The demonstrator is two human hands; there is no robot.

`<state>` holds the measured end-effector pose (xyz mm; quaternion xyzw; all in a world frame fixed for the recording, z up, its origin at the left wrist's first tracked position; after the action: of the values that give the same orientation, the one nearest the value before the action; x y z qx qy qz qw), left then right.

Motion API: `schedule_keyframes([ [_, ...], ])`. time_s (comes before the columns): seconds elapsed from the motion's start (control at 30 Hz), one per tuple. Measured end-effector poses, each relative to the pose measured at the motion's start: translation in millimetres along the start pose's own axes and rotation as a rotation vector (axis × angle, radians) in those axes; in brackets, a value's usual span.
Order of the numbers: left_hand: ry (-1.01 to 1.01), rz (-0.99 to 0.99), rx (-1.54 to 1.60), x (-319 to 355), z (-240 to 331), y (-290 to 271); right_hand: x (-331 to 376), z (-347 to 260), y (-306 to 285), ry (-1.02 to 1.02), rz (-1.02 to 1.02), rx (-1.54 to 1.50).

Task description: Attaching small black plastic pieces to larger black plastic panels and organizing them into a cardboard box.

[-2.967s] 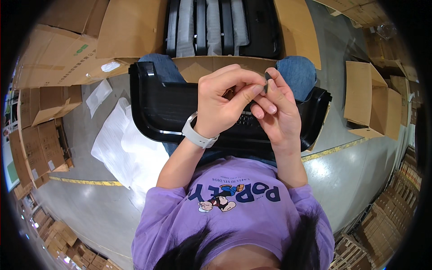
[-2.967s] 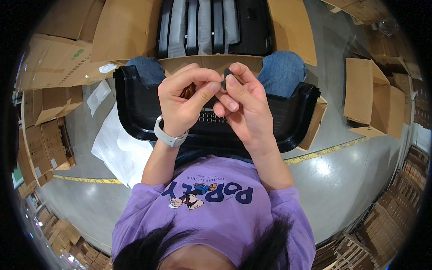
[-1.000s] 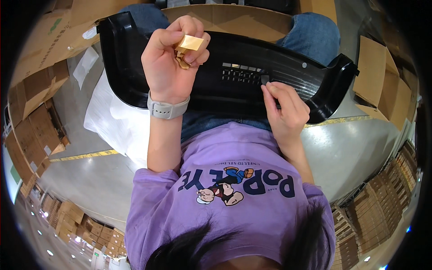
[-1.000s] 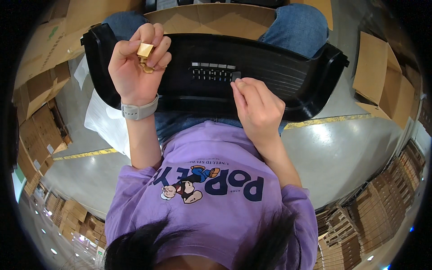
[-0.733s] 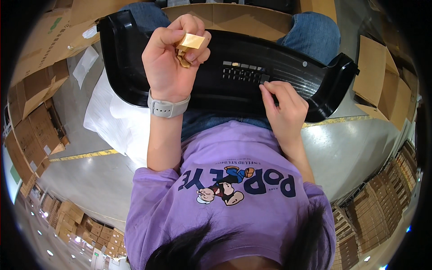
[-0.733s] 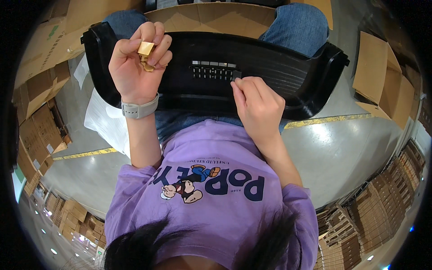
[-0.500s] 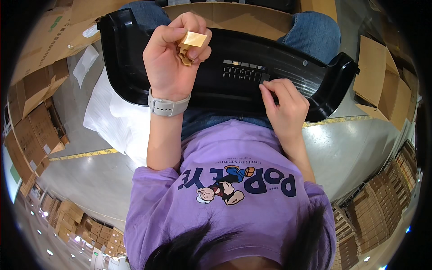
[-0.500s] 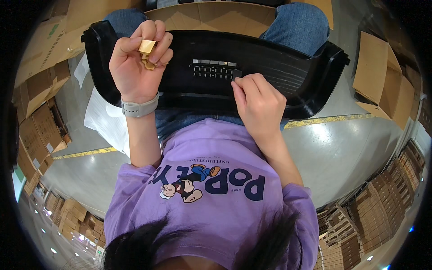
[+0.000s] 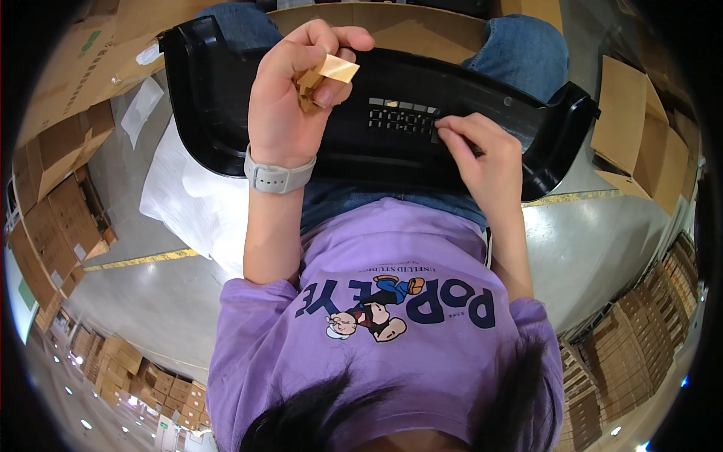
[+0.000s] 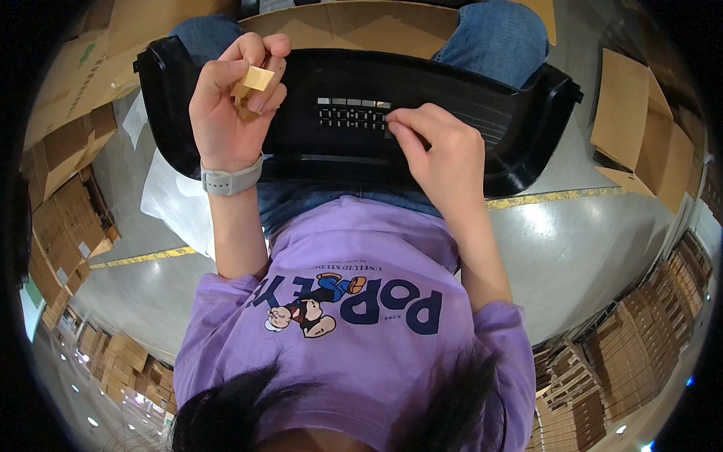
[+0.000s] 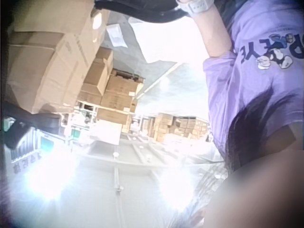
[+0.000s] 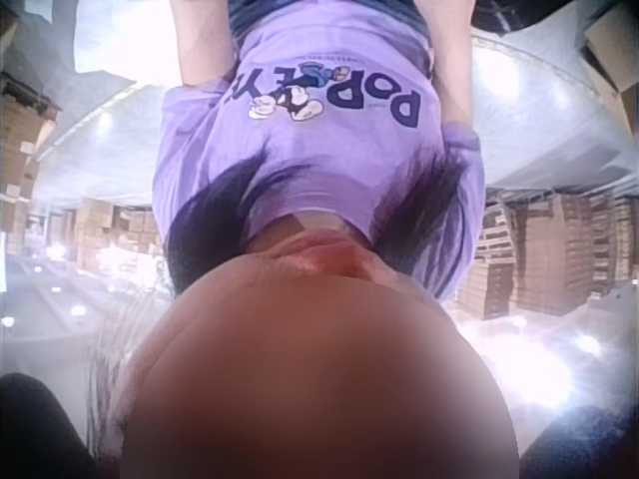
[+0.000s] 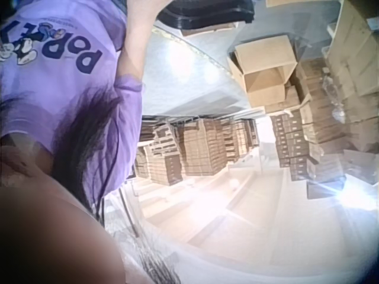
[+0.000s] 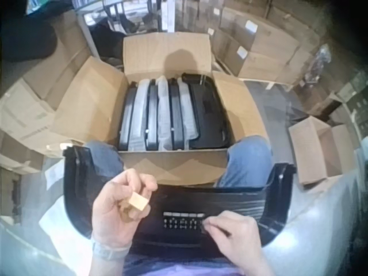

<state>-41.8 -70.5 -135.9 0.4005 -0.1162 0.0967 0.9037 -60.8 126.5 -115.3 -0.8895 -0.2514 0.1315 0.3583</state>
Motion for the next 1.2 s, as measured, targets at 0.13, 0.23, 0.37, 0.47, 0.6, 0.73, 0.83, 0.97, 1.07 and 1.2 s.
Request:
schedule_keyframes([
  [0.13,0.060,-0.020,-0.121,3,11,13,-8,10,-6,0.119,0.050,-0.124],
  [0.23,0.050,-0.075,-0.103,-6,12,16,-21,13,-34,-0.012,0.246,0.015],
  [0.37,-0.018,-0.083,0.024,-1,25,20,-22,-1,-68,-0.147,-0.002,0.106],
  [0.47,-0.079,-0.016,0.121,11,24,22,16,4,-76,-0.408,-0.229,0.257],
  [0.6,-0.112,-0.031,-0.034,25,10,27,67,32,-92,-0.426,-0.276,0.455],
  [0.73,-0.172,-0.197,-0.319,47,13,63,78,23,-83,-0.568,-0.260,0.500],
  [0.83,-0.053,-0.298,-0.498,66,36,88,69,-26,-109,-0.524,-0.321,0.418],
  [0.97,0.558,-0.486,-0.739,105,85,139,53,-130,-172,-0.668,-0.027,0.252],
  [1.07,1.087,-0.241,-1.599,143,109,176,47,-157,-185,-0.764,0.011,0.348],
  [1.2,0.984,-0.137,-2.080,112,123,152,52,-167,-205,-0.802,0.082,0.492],
])
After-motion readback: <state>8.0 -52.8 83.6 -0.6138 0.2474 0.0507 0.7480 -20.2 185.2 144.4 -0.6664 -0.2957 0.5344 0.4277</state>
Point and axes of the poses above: each hand's wrist, its own x-axis away from the middle knuckle, its own y-axis out of the palm, z = x × y, the point moved 9 cm from there along -x, towards the middle knuckle, and after that the axes turned 4 degrees about -y, right-handed, at the moved point
